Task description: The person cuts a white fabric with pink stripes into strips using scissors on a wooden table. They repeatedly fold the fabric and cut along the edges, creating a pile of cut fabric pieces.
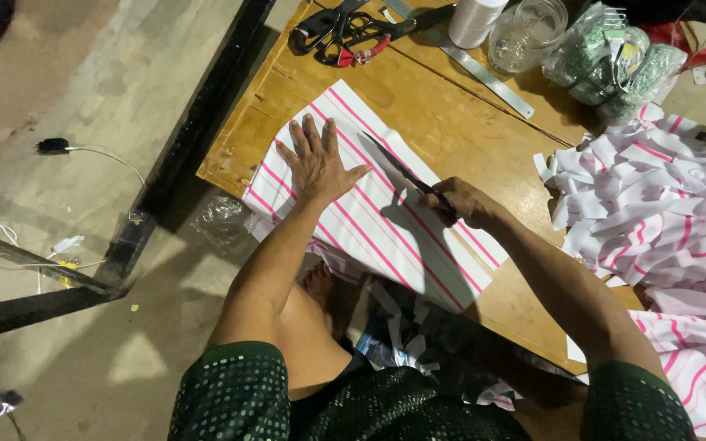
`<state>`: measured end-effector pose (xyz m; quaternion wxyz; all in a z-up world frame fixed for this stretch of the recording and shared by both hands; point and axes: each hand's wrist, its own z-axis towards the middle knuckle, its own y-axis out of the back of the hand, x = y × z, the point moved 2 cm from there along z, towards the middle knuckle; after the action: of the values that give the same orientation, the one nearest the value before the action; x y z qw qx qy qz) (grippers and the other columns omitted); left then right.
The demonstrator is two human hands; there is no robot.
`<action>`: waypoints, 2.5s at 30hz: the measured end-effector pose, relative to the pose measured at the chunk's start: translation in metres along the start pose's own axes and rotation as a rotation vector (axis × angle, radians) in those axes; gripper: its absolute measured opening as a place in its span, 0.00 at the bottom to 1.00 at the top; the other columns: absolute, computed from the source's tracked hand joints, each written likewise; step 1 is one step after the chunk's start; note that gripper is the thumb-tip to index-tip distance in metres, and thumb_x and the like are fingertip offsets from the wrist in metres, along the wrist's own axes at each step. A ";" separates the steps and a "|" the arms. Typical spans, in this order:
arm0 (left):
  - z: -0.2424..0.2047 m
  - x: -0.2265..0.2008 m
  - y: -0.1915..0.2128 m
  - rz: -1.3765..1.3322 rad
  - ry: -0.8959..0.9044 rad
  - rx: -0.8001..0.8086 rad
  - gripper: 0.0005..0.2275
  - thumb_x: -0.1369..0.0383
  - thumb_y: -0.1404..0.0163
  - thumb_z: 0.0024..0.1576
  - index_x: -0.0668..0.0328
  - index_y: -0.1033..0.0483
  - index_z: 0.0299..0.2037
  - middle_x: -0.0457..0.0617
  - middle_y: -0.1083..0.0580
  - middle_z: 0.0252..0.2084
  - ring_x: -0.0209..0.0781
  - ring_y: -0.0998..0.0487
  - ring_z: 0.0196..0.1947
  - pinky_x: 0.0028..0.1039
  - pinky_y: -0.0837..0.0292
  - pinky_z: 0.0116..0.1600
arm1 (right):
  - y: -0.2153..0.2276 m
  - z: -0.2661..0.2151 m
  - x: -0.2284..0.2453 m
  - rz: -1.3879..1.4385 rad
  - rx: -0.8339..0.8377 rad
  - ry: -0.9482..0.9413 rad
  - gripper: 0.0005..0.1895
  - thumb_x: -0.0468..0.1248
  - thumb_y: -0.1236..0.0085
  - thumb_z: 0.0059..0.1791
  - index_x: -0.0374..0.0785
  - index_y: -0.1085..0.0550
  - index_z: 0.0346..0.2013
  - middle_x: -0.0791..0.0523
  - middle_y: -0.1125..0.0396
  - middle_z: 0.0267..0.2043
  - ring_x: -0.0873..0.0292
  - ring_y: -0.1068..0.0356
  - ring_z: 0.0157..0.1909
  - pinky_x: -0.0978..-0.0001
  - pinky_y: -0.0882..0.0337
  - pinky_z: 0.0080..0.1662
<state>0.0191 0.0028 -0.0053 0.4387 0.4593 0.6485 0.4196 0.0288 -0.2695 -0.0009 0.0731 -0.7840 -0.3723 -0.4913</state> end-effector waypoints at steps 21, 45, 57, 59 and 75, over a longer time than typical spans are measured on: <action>0.001 0.000 -0.003 -0.012 -0.001 -0.015 0.45 0.34 0.54 0.54 0.41 0.57 0.78 0.68 0.60 0.78 0.71 0.70 0.77 0.77 0.77 0.66 | 0.002 0.047 -0.034 0.083 -0.030 -0.052 0.23 0.49 0.31 0.43 0.34 0.28 0.19 0.52 0.41 0.12 0.57 0.35 0.14 0.70 0.34 0.19; -0.002 -0.002 0.003 0.002 -0.012 0.005 0.45 0.33 0.55 0.54 0.42 0.58 0.77 0.68 0.60 0.78 0.71 0.69 0.77 0.77 0.75 0.67 | -0.001 0.067 -0.019 0.063 -0.088 -0.041 0.25 0.49 0.25 0.39 0.33 0.29 0.16 0.55 0.45 0.11 0.61 0.39 0.14 0.73 0.35 0.18; 0.000 0.000 0.001 0.005 -0.011 -0.004 0.46 0.33 0.54 0.53 0.44 0.58 0.77 0.69 0.60 0.78 0.72 0.68 0.77 0.78 0.77 0.66 | -0.001 0.090 -0.012 0.053 -0.067 0.000 0.25 0.51 0.27 0.39 0.35 0.29 0.17 0.54 0.44 0.12 0.59 0.37 0.16 0.72 0.34 0.20; -0.003 0.000 0.006 -0.001 -0.011 -0.001 0.46 0.33 0.54 0.54 0.44 0.58 0.77 0.69 0.60 0.78 0.71 0.68 0.77 0.77 0.76 0.66 | 0.000 0.091 -0.012 0.022 -0.053 -0.008 0.25 0.51 0.28 0.41 0.33 0.28 0.19 0.52 0.42 0.13 0.58 0.36 0.16 0.71 0.33 0.20; 0.002 0.001 -0.001 0.022 -0.013 0.006 0.44 0.34 0.56 0.55 0.45 0.58 0.77 0.69 0.59 0.78 0.71 0.68 0.77 0.77 0.78 0.66 | -0.004 0.112 -0.002 -0.055 -0.032 0.027 0.21 0.47 0.33 0.44 0.32 0.26 0.21 0.50 0.38 0.15 0.57 0.34 0.19 0.68 0.28 0.22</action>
<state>0.0202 0.0037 -0.0067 0.4370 0.4705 0.6418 0.4193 0.1059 -0.2140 -0.0598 0.0522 -0.7678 -0.3847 -0.5097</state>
